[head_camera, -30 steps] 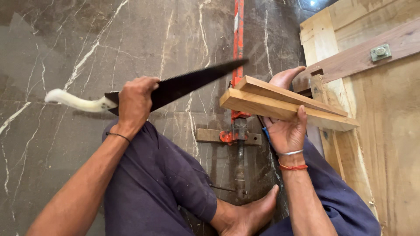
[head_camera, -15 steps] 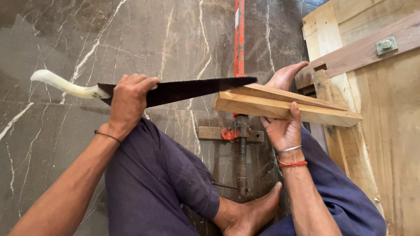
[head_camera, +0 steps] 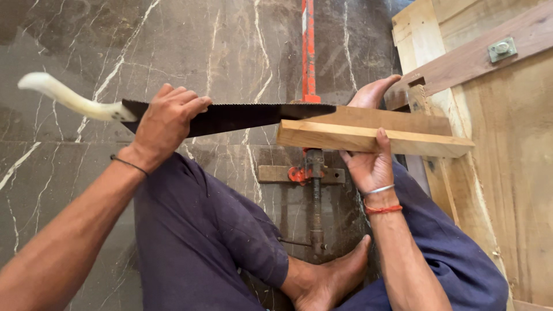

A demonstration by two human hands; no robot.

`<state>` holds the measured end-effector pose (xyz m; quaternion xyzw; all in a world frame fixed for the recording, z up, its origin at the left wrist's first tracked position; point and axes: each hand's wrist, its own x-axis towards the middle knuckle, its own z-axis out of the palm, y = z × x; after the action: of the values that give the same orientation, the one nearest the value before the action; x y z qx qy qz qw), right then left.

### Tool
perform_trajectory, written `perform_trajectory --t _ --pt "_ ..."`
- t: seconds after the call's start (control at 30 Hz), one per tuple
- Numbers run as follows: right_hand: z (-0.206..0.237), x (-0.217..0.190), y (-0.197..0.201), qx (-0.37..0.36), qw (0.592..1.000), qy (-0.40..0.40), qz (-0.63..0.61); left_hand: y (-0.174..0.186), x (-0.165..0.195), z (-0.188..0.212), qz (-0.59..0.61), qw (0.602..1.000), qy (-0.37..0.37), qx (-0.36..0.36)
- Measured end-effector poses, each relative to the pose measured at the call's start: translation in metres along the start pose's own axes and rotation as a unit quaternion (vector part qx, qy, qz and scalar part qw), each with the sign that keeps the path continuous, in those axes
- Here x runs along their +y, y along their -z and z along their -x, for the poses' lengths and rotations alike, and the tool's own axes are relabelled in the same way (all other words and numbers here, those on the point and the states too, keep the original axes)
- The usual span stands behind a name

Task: The person sits on the floor and saws a slot along a wooden strip held in a red bar clamp, steadying the strip with one hand. They reposition the strip in the clamp and then use a small file to work inside the cut slot.

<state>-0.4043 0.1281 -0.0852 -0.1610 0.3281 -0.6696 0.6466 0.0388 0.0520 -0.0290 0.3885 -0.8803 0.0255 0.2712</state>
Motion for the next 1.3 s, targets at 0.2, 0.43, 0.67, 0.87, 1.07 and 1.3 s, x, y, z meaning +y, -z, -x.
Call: perform_trajectory --t 0.2,0.43,0.67,0.87,1.07,1.3 --pt "-0.002 0.001 0.005 0.004 0.999 0.017 -0.027 0.001 -0.015 -0.020 0.041 0.997 -0.014 -0.065" --pt "-0.003 0.005 0.005 -0.027 0.997 0.025 -0.070 0.018 -0.016 -0.057 0.091 0.982 0.027 -0.166" --pt "-0.007 0.003 0.000 -0.042 0.998 0.054 -0.007 0.021 0.001 -0.071 0.065 0.968 0.066 -0.234" --pt "-0.011 0.008 -0.004 0.009 0.996 0.080 -0.022 0.008 0.017 -0.053 0.114 0.947 0.162 -0.253" --pt "-0.017 0.006 -0.008 -0.010 0.997 0.078 -0.022 0.010 0.017 -0.051 0.131 0.966 0.104 -0.199" --pt "-0.025 0.013 -0.018 0.012 0.993 0.121 -0.003 0.000 0.039 -0.059 0.158 0.973 0.081 -0.145"
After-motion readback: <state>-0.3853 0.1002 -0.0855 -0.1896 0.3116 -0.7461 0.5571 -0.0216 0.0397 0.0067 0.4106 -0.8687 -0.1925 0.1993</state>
